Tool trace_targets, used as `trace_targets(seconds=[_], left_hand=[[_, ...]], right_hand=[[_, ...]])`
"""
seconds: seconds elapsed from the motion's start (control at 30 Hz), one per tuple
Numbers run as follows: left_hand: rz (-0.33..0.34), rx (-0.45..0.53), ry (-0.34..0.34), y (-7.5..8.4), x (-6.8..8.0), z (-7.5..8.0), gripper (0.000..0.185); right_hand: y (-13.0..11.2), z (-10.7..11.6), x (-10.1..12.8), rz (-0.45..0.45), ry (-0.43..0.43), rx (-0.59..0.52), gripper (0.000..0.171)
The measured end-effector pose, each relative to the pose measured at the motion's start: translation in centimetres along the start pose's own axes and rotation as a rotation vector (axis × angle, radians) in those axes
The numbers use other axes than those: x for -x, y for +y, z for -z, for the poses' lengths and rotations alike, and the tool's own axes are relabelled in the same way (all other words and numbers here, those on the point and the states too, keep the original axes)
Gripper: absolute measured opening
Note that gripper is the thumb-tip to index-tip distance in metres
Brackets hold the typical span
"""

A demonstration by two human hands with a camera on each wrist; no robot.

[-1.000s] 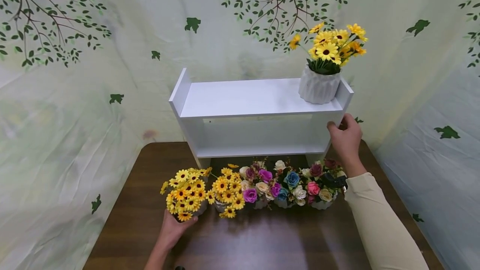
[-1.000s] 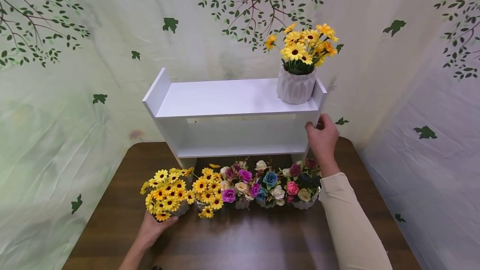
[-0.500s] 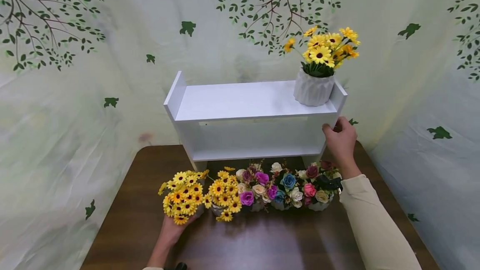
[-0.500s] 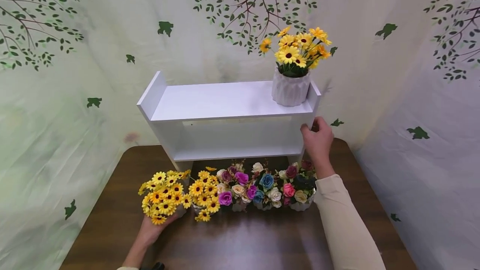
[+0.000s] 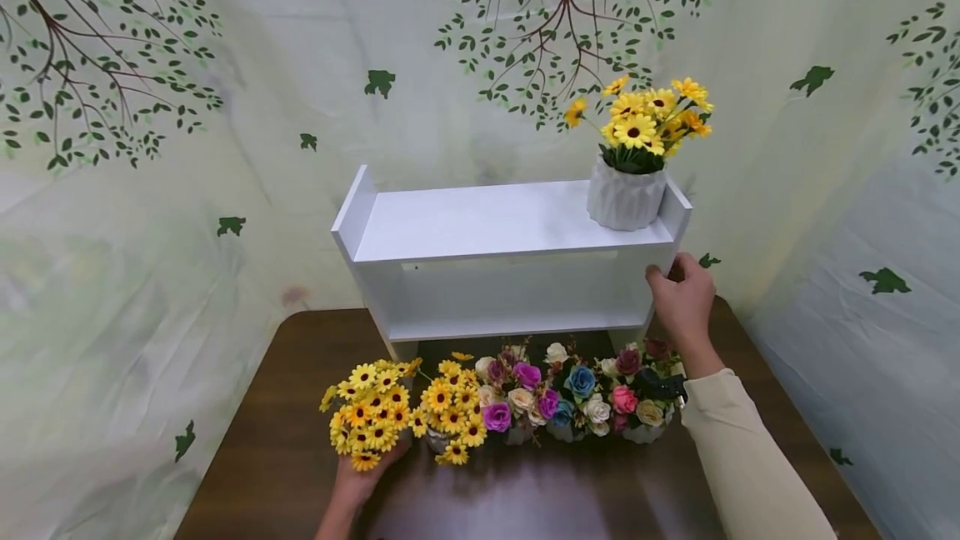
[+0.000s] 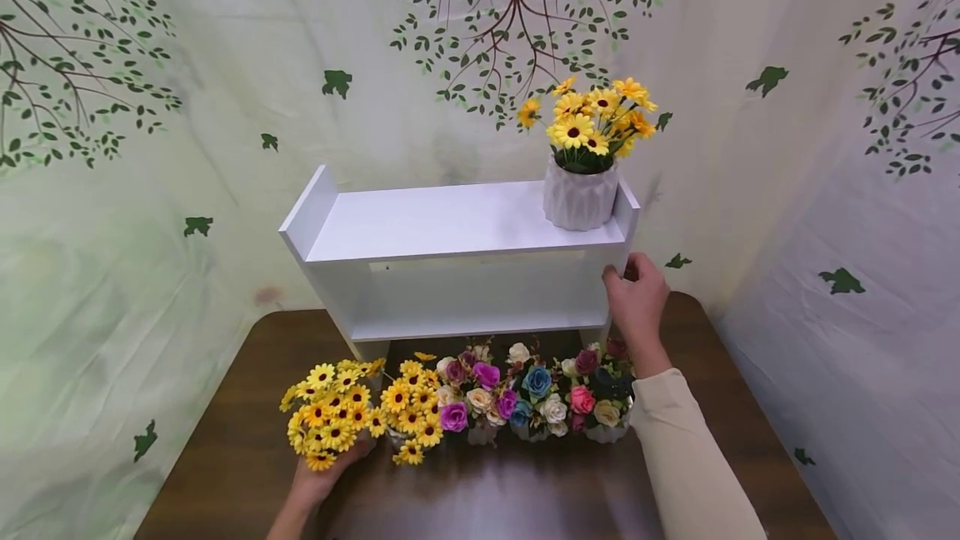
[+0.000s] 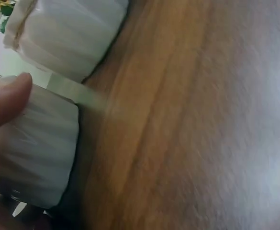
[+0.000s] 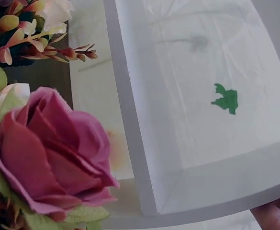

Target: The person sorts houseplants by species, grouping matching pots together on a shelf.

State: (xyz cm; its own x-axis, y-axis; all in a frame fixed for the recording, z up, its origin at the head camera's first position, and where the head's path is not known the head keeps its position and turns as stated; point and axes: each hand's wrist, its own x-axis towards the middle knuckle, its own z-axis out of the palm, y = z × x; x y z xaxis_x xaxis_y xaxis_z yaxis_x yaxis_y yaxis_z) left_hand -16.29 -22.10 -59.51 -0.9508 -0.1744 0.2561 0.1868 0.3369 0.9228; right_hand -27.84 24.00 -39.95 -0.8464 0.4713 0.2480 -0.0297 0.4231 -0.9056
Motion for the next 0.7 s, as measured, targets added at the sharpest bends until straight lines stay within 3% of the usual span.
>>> trace_targets(seconds=[0.1, 0.23, 0.33, 0.47, 0.6, 0.7], left_hand=[[0.039, -0.014, 0.037, 0.3, -0.2, 0.0, 0.071], [0.177, -0.038, 0.098, 1.0, -0.1, 0.4, 0.078], [0.269, -0.039, 0.106, 1.5, 0.2, 1.1, 0.080], [0.306, -0.088, 0.095, 2.2, 0.7, 2.6, 0.076], [0.326, -0.152, 0.096, 3.8, 0.7, 4.2, 0.086], [0.274, -0.210, 0.086, 5.5, 0.7, 5.1, 0.088]], right_hand=[[-0.2, -0.2, -0.2, 0.038, 0.008, -0.002, 0.032], [-0.4, -0.5, -0.3, 0.060, 0.010, 0.010, 0.030], [-0.3, -0.6, -0.1, 0.047, 0.006, 0.023, 0.029], [-0.2, -0.5, 0.0, 0.047, 0.007, 0.022, 0.029], [-0.1, -0.3, 0.1, 0.044, 0.017, 0.017, 0.028], [0.1, 0.0, 0.1, 0.038, 0.024, 0.016, 0.027]])
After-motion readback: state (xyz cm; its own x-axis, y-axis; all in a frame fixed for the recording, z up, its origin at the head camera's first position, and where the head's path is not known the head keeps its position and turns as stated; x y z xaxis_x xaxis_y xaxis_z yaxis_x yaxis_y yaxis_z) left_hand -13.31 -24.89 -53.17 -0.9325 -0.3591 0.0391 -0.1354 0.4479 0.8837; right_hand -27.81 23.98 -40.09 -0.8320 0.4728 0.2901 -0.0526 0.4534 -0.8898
